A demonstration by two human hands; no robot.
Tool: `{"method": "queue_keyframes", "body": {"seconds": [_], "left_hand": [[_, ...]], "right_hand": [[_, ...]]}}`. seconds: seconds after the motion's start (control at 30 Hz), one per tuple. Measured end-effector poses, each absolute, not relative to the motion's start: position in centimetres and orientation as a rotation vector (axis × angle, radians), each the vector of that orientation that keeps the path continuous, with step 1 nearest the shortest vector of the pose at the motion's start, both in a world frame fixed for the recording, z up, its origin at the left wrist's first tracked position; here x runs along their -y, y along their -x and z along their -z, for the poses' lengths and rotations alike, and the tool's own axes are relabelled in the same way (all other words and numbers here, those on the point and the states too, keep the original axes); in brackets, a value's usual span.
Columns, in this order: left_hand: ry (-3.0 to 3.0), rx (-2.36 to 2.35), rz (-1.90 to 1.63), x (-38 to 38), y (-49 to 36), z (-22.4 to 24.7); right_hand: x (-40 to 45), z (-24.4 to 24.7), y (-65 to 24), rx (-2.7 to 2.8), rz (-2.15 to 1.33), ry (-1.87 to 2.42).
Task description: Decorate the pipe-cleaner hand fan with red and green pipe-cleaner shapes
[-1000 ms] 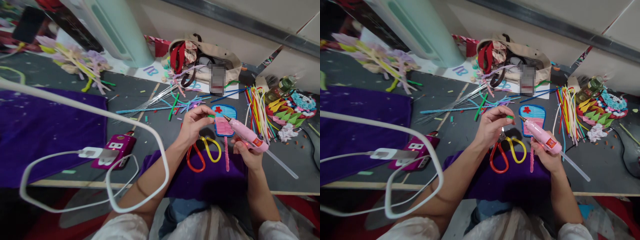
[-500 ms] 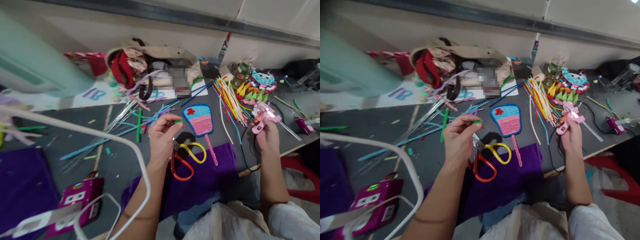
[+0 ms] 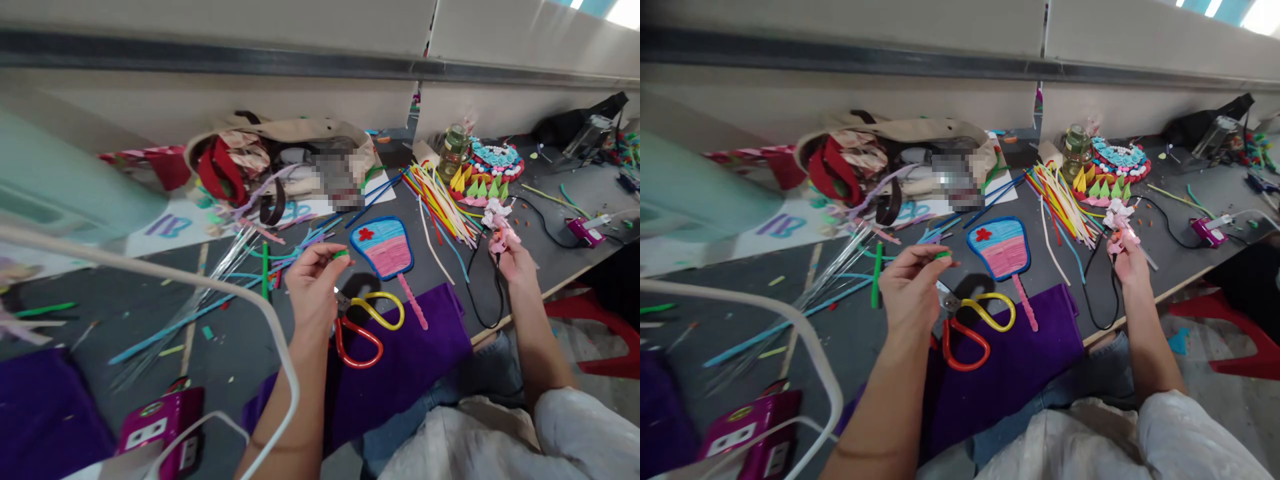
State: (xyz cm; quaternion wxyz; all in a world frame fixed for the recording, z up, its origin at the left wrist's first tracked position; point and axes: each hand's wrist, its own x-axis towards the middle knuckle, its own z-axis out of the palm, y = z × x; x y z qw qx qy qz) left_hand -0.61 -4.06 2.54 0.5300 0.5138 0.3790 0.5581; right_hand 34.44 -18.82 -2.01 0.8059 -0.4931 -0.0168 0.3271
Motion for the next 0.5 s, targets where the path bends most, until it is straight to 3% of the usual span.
{"method": "queue_keyframes", "body": {"seconds": [0.5], "left_hand": [[-1.313, -0.905, -1.273, 4.6, 0.4, -2.4]], "right_hand": [[21.3, 1.1, -31.5, 0.311, -0.504, 1.367]]}}
